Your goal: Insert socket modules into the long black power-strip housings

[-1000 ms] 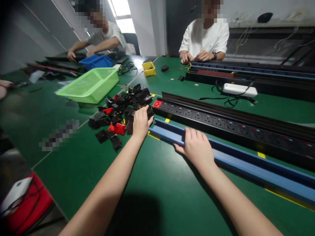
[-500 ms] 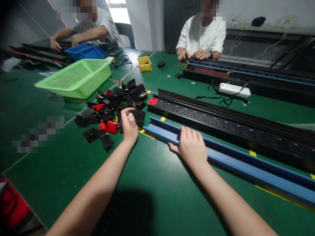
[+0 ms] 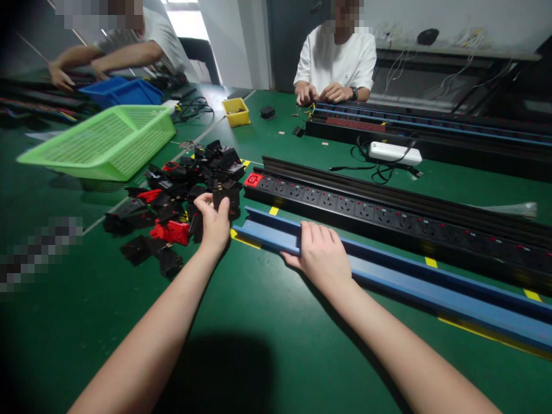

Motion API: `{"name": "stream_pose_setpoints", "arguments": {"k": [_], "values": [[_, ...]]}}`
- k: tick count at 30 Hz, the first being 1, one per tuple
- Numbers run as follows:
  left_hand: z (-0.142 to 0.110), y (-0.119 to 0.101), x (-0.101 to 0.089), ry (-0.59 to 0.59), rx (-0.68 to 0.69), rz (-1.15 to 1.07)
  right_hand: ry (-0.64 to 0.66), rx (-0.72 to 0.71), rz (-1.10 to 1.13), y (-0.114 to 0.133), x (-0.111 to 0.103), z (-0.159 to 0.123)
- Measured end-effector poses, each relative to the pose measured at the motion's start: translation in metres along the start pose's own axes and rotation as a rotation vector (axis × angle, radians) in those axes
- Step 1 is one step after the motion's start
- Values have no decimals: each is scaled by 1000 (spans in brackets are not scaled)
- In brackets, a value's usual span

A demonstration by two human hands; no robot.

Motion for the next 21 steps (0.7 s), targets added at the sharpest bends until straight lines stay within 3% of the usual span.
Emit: {"name": "stream_pose_setpoints", "arguments": {"k": [10,14,21], "values": [[2,-11,-1,5,77,-15,55,8,-15,10,4,8],[3,-11,-5,-45,75,4,62,11,-13,10,7,6],[2,-4,-15,-151,-53,28,28,1,-13,10,6,5]]}}
Point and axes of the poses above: each hand's wrist, its own z-axis towards the middle knuckle, its own x-axis out of the palm, y = z × x, the point moved 8 cm from there along z, towards the middle knuckle, and after that the axes turned 2 degrees about z, right-handed, at the moved point
